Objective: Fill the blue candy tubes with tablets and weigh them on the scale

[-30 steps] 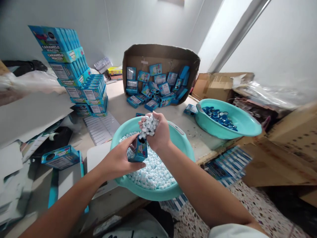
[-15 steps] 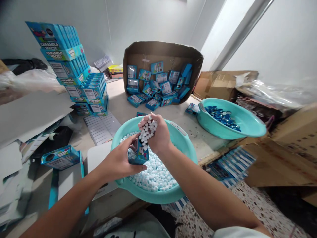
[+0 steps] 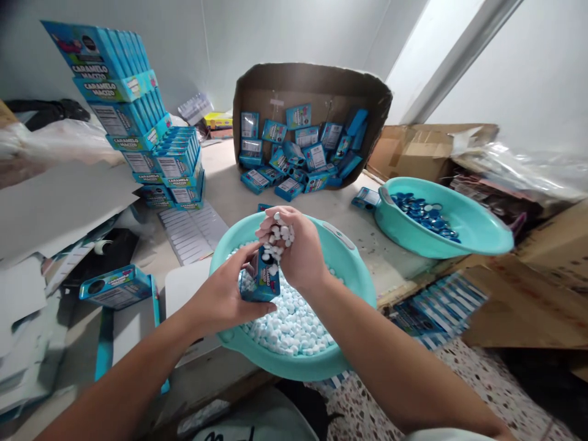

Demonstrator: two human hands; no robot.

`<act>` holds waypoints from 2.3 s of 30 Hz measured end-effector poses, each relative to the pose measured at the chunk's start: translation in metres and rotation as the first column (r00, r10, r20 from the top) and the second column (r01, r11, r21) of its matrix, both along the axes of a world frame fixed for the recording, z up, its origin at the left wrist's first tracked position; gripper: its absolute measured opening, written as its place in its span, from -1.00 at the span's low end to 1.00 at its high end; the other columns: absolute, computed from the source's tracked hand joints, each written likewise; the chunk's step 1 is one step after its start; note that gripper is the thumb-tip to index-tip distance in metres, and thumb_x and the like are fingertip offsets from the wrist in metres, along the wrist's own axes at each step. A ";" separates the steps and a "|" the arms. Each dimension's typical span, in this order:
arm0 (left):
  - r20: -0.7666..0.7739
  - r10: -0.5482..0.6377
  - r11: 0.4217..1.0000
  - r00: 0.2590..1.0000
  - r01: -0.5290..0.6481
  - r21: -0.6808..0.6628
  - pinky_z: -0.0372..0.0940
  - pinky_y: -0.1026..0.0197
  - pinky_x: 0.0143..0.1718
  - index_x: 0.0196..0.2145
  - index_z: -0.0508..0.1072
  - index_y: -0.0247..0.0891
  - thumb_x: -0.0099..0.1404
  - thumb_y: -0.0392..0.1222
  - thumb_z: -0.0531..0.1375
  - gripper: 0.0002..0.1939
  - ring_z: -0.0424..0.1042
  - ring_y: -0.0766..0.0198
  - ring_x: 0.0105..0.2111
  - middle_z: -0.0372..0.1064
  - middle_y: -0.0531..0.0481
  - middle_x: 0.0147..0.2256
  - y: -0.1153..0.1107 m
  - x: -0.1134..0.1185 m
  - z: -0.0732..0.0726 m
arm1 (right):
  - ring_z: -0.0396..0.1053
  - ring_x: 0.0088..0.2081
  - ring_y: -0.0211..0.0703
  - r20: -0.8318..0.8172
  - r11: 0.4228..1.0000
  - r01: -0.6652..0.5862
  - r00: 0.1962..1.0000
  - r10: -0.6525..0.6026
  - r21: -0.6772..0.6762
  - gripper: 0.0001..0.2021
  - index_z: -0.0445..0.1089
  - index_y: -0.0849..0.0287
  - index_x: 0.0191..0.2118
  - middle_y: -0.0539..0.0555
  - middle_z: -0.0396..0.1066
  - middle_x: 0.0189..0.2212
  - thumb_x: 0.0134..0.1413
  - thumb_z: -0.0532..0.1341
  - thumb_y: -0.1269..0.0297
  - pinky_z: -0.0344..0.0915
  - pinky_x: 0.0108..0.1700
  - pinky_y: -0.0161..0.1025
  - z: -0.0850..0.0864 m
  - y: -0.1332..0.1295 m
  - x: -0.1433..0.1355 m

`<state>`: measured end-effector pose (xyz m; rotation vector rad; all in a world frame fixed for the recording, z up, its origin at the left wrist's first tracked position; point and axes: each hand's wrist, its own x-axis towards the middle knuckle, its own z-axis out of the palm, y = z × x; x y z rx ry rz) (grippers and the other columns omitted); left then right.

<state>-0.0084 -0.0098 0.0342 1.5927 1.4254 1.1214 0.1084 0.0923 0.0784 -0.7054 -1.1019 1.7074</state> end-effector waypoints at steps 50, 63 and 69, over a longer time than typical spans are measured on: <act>0.077 0.152 0.988 0.985 -0.150 -0.033 0.18 -0.21 0.31 0.38 0.13 -0.21 0.04 -0.09 0.45 0.02 0.27 -0.18 0.25 0.21 -0.23 0.31 0.002 0.001 -0.007 | 0.44 -0.36 -0.23 0.604 0.676 -0.478 0.795 0.062 0.560 -0.82 0.59 0.10 -0.32 0.01 0.44 -0.35 0.01 0.44 0.12 0.39 -0.35 -0.33 0.000 0.025 0.034; 0.129 0.175 0.984 0.976 -0.172 -0.034 0.22 -0.21 0.27 0.36 0.18 -0.18 -0.01 -0.08 0.49 0.03 0.30 -0.15 0.22 0.26 -0.20 0.27 0.003 0.001 -0.011 | 0.42 -0.37 -0.16 0.642 0.726 -0.435 0.767 -0.012 0.533 -0.70 0.50 0.16 -0.33 0.05 0.48 -0.44 0.14 0.31 -0.01 0.36 -0.31 -0.22 0.003 0.024 0.032; 0.261 0.269 0.959 0.927 -0.284 0.020 0.33 -0.12 0.18 0.32 0.18 -0.19 0.01 -0.05 0.49 -0.01 0.38 -0.09 0.14 0.29 -0.23 0.22 0.003 0.003 -0.015 | 0.51 -0.26 -0.08 0.787 0.827 -0.320 0.579 -0.215 0.461 -0.74 0.45 0.18 -0.24 0.15 0.56 -0.30 0.31 0.10 0.15 0.43 -0.19 -0.19 -0.030 0.051 0.021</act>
